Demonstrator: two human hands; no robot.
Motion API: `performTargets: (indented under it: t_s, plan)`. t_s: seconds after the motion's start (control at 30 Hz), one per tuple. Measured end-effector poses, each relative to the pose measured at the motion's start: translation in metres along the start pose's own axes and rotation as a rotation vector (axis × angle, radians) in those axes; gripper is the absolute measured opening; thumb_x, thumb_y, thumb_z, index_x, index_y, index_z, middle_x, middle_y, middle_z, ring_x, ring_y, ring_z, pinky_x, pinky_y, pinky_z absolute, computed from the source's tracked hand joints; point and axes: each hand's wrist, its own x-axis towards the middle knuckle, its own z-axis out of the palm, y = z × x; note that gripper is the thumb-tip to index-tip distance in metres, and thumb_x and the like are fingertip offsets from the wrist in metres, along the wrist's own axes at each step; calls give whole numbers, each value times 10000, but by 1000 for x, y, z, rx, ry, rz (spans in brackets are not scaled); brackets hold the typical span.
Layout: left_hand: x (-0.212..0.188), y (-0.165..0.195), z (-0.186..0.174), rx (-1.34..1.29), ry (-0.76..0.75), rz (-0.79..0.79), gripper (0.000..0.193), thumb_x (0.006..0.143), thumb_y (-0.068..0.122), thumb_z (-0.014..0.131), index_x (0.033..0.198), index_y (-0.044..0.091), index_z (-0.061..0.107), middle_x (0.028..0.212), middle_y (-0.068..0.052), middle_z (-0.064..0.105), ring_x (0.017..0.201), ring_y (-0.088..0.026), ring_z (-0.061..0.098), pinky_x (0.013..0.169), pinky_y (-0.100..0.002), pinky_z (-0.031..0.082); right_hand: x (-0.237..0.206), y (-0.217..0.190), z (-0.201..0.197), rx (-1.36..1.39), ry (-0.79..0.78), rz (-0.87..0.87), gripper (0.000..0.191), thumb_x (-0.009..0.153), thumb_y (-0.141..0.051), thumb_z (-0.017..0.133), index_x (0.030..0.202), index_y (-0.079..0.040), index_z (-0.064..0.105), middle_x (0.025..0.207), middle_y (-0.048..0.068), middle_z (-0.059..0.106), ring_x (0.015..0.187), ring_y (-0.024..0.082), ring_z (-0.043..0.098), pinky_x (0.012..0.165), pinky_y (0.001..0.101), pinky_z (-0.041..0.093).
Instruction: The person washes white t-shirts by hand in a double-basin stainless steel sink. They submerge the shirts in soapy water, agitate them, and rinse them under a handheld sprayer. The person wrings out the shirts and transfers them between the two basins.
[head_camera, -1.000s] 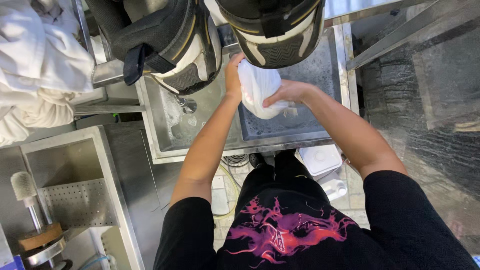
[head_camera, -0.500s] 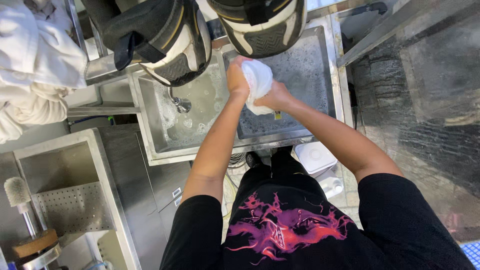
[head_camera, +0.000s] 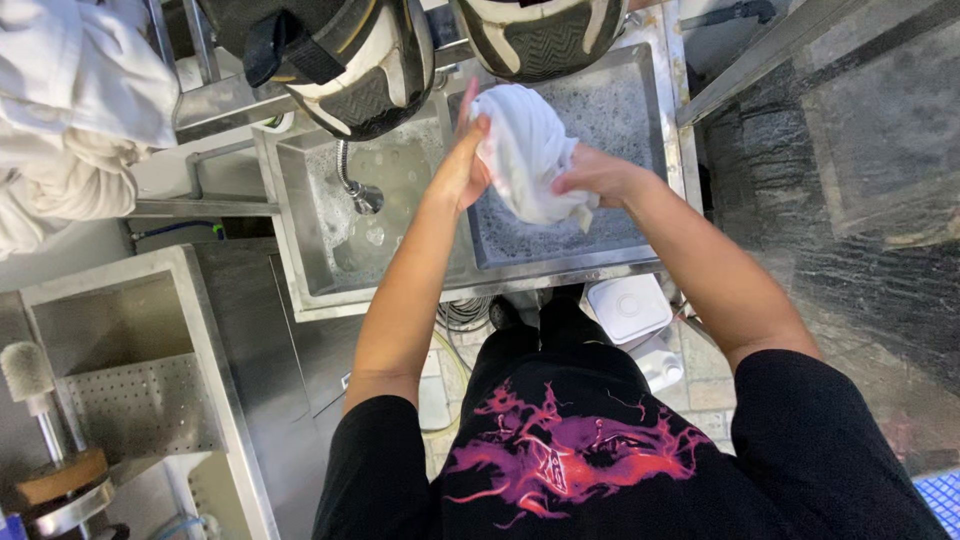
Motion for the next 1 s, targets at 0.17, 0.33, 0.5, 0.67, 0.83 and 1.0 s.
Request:
performTargets:
  t_s: [0.17,0.33,0.5,0.67,0.83,1.0]
  plan:
    - [23,-24,29,547,251,408,748,694,190,926,1325,41,553,1165,-148,698,1059,-285,691,900,-382,604,18,-39,31,-799,-34,-67,772,619,-202,949,1320,-79,648,1276,91,721,1198,229,662,1051,356,502]
    - [31,-36,33,918,536,672,633,652,207,932,1177,66,609,1066,-133,739,989,-280,735,894,-366,582,20,-28,52,-880,267,-111,878,541,-276,976,1321,-95,617,1241,98,709,1153,238,665,976,380,519]
    - [32,-33,37,1052,631,703,678,634,269,939,1191,80,603,1110,-160,714,1051,-342,703,938,-415,544,32,-5,50,-1058,481,-94,745,632,-409,958,1249,-86,692,1174,132,759,1096,271,729,969,396,562]
    - [31,-27,46,1050,614,837,685,662,257,928,1234,81,594,1172,-174,678,1118,-350,659,992,-413,513,36,-4,47,-1056,560,-308,764,641,-420,966,1244,-55,671,1171,162,751,1075,286,728,938,413,564]
    - [40,-21,50,657,716,822,622,687,180,895,1226,44,617,1170,-140,690,1089,-267,674,982,-361,532,18,-11,60,-852,604,-479,883,666,-377,981,1368,-34,569,1242,156,739,1114,253,730,953,407,572]
    - [46,-25,50,243,768,840,663,706,137,873,1279,-5,572,1202,-121,636,1070,-226,612,959,-343,499,14,-16,84,-372,578,-195,1130,539,-262,952,1495,-95,372,1246,168,686,943,362,723,695,508,582]
